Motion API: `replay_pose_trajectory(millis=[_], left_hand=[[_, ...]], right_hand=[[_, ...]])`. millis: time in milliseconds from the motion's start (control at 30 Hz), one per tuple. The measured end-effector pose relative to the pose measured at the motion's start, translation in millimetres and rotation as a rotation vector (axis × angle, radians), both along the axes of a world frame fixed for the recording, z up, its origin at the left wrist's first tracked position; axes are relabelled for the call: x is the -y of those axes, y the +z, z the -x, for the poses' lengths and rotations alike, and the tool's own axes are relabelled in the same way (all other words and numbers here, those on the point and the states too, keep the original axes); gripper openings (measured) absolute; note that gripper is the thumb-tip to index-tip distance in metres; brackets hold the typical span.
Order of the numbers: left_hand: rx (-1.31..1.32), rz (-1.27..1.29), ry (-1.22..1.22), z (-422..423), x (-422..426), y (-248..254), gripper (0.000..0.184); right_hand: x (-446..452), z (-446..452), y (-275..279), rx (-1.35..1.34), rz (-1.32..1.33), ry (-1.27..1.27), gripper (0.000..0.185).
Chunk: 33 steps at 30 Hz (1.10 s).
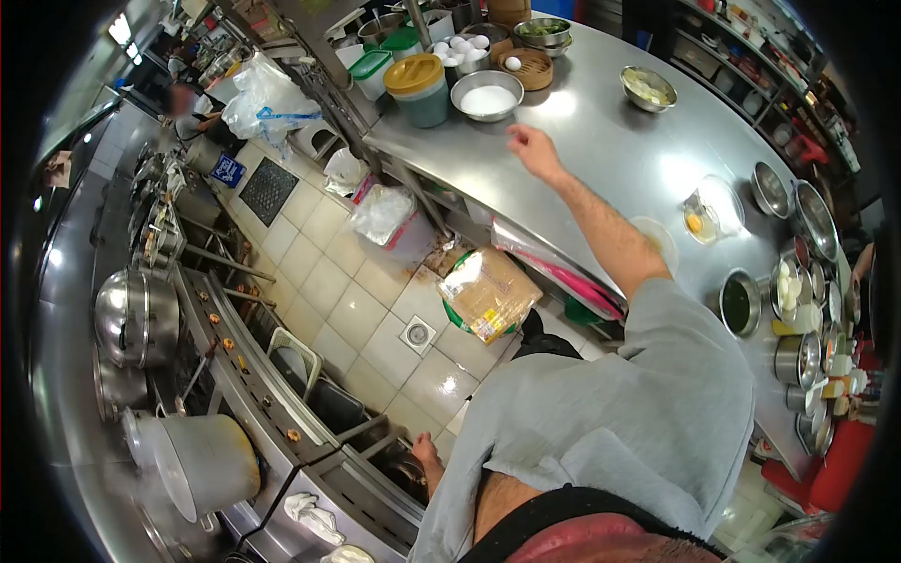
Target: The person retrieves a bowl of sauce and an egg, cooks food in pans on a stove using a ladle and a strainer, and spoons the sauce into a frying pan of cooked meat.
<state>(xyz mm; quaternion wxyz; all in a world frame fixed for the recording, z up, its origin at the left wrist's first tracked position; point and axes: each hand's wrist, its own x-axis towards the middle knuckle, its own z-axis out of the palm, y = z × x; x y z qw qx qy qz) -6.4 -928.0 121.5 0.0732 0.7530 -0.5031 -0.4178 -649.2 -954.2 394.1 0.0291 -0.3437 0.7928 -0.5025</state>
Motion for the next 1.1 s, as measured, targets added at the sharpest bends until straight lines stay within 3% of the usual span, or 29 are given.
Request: replay_pose_trajectory(millis=[200,300,400,500,633,700,767,900,1033,1067,1100], left_hand=[[-0.026,-0.043,-0.09,32.1,-5.6,-78.8,0.033],[-0.129,-0.091,-0.106,62.5,-4.4,-72.6,0.033],[-0.083,-0.078,-0.052,107.0,6.0,-15.5,0.035],[0.028,0.026,-0.105,114.7,21.9,-18.7,0.036],[0.104,0.081,-0.134,159.2,35.2,42.0,0.039],[0.084,-0.072,-0.064,172.2,40.4,54.5,0.042],[0.064,-0.011,-0.118,164.1,38.5,42.6,0.042],[0.022,-0.156,-0.155,178.6,44.9,39.4,0.04],[0.006,-0.128,-0.121,196.0,44.6,48.0,0.04],[-0.09,-0.173,-0.454,171.0,60.6,15.9,0.04],[-0.094,-0.177,-0.452,150.2,61.1,-15.9,0.04]], right_hand=[[49.3,147.6,7.5,0.079,0.015,-0.216,0.025],[75.0,206.3,4.8,-0.013,-0.057,-0.293,0.025],[101.9,255.4,-9.6,-0.122,-0.157,-0.294,0.025],[126.8,290.9,-27.0,-0.156,-0.208,-0.234,0.028],[143.9,298.3,-33.8,-0.134,-0.422,-0.207,0.042],[141.9,295.1,-33.3,-0.108,-0.485,-0.241,0.046],[135.3,290.5,-34.7,-0.127,-0.476,-0.176,0.045],[108.7,280.1,-32.9,-0.168,-0.461,-0.174,0.043],[59.1,266.7,-34.3,-0.193,-0.299,-0.028,0.044],[47.0,259.9,-35.8,-0.089,-0.288,-0.005,0.042],[34.1,255.7,-36.1,-0.091,-0.292,-0.003,0.042]])
